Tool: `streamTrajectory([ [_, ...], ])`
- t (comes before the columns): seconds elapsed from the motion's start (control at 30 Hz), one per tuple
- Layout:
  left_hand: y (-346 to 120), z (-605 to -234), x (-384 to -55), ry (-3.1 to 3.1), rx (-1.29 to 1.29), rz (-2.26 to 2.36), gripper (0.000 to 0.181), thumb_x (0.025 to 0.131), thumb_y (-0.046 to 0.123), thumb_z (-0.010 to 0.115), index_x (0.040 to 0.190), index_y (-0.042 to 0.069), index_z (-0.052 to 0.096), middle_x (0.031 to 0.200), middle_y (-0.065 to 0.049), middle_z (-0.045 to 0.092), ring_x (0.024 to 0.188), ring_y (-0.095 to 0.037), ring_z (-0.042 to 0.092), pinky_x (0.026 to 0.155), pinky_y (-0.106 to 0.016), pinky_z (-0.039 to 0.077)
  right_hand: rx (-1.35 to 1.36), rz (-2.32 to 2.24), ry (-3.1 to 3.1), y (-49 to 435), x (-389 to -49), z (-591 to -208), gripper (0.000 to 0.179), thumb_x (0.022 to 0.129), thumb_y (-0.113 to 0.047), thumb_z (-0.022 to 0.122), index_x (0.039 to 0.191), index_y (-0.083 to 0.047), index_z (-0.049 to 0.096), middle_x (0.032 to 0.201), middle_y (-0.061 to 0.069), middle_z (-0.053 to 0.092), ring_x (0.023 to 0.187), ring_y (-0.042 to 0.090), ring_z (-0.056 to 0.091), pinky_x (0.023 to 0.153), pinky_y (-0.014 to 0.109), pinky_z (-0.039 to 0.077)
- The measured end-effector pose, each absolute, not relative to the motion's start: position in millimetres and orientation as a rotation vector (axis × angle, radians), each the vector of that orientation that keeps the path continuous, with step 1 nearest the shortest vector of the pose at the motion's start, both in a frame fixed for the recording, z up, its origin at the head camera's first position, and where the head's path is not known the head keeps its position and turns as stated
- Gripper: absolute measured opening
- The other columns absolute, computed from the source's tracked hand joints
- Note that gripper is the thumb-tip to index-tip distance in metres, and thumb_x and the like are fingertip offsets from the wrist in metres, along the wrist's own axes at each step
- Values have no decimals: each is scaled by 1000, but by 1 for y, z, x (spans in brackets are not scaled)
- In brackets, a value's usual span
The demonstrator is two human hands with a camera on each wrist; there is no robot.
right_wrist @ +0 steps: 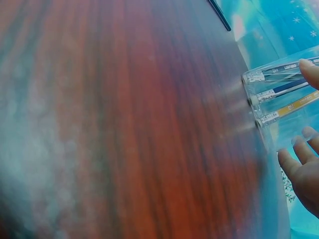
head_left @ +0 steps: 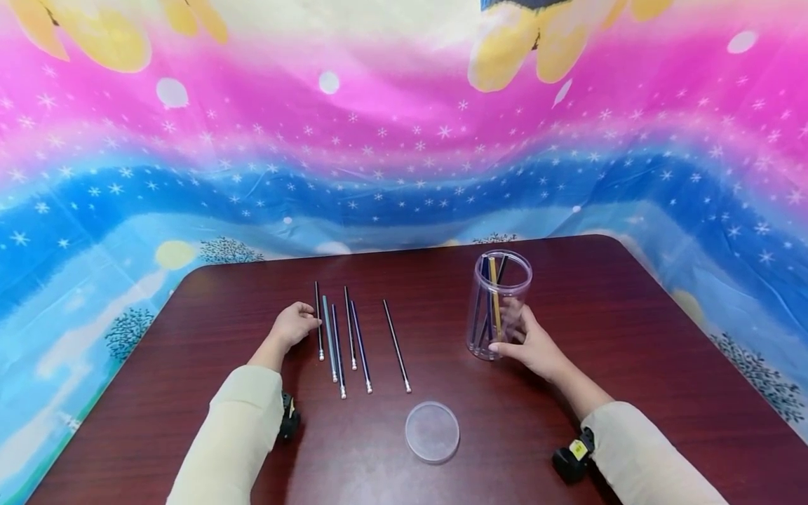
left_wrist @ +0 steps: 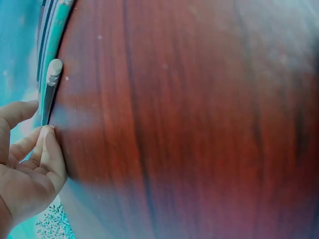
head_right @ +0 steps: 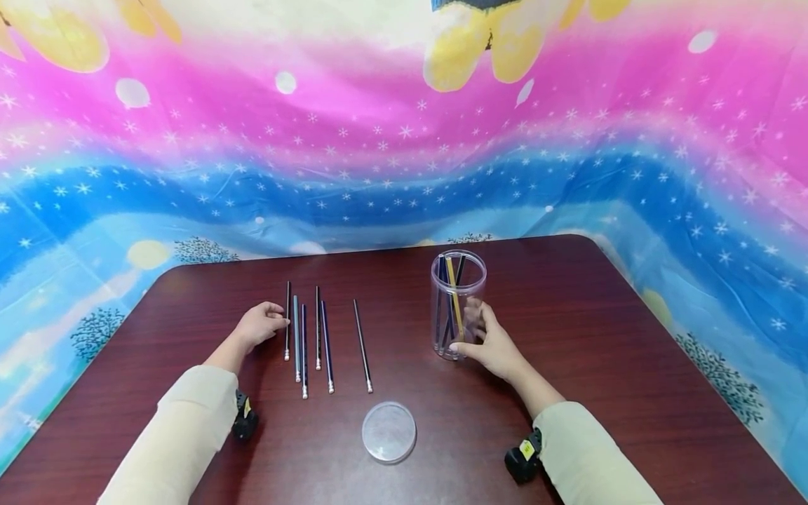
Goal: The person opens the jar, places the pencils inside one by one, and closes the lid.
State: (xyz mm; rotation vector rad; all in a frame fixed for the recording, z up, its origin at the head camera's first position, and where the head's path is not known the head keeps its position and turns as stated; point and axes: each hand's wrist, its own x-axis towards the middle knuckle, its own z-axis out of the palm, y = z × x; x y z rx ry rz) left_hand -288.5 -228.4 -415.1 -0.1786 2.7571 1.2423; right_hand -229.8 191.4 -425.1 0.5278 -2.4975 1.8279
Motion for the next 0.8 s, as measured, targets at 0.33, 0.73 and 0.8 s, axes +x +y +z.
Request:
streamTrajectory([
  [0.33,-224,-413,-290,2921,-220,975,24,82,11,54,99,-6,50,93,-20,54,79,-28,51,66,-37,42,526,1824,-2497,192,-231,-426,80,72,-7,69,133,-6,17,130,21,31,119,34,29,94,48,24],
  [0.73,-226,-403,-287,2949,-411,703,21,76,20,56,63,5,51,63,-9,52,57,-23,48,50,-32,39,538,1824,-2488,192,-231,-426,81,72,-7,69,133,-5,16,130,21,30,119,32,28,94,48,24],
  [0.8,-230,-404,-285,2946,-401,722,22,76,20,56,60,6,50,61,-9,51,56,-23,48,50,-32,39,540,1823,-2493,192,-231,-427,81,73,-8,69,134,-6,16,130,21,30,119,32,28,94,48,24],
])
